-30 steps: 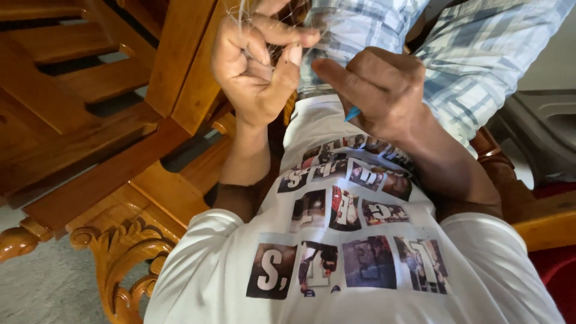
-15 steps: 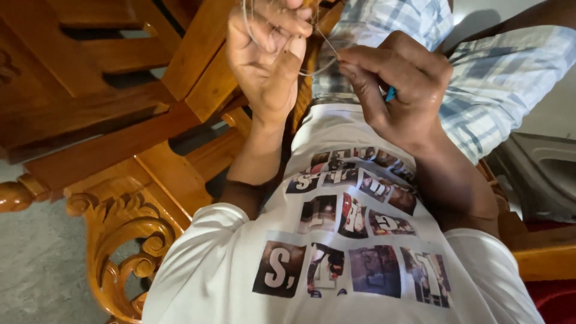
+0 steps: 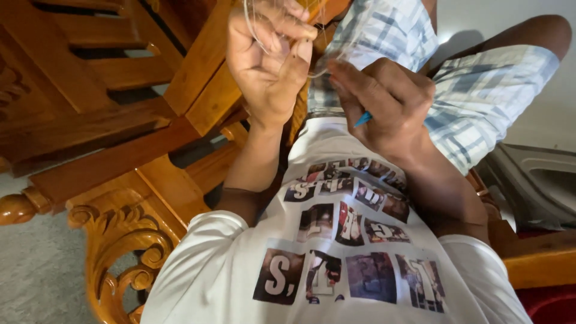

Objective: Repairing or weaving a fishing net using a netting needle and nylon line

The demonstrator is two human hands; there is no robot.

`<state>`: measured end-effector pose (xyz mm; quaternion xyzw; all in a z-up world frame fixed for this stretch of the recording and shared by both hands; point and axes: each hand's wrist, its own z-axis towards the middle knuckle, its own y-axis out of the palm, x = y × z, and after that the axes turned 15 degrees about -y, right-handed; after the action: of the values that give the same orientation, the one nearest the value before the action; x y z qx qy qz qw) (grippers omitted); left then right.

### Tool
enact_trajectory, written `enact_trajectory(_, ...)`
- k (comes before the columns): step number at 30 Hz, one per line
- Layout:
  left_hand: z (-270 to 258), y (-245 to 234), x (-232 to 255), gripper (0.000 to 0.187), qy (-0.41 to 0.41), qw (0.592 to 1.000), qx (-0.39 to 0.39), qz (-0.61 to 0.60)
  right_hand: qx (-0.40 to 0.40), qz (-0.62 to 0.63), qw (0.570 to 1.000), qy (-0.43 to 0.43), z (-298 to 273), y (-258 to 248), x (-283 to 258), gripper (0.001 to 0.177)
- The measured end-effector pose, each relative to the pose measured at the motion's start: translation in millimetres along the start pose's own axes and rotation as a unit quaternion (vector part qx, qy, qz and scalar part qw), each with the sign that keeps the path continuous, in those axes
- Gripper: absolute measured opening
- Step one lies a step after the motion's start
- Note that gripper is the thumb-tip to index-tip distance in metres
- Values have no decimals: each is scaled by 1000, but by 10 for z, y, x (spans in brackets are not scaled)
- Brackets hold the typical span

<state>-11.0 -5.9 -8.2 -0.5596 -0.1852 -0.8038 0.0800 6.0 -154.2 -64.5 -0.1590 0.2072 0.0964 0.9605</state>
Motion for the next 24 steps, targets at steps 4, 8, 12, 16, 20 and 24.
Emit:
enact_trajectory(4, 58, 56, -14, 24, -1, 1000, 10, 9, -2, -38, 999, -15, 89, -57, 5, 38)
enact_trajectory(8, 61, 42, -117, 21, -30, 992, 7, -125, -12, -18, 1000, 14, 300, -133, -30, 18)
enact_trajectory(12, 165, 153, -78, 20, 18, 990, -2, -139, -11, -57, 998, 17, 231, -69, 16, 15)
enact_trajectory(16, 158, 145, -115, 23, 35, 993, 19, -111, -10, 1, 999, 37, 365, -139, -51, 18)
enact_trajectory(20, 160, 178, -60, 19, 64, 995, 23, -70, -4, 19, 998, 56, 410, -180, -109, 15)
enact_trajectory(24, 121, 176, -50, 20, 50, 995, 16, -88, -8, 31, 998, 55, 426, -183, -128, 14)
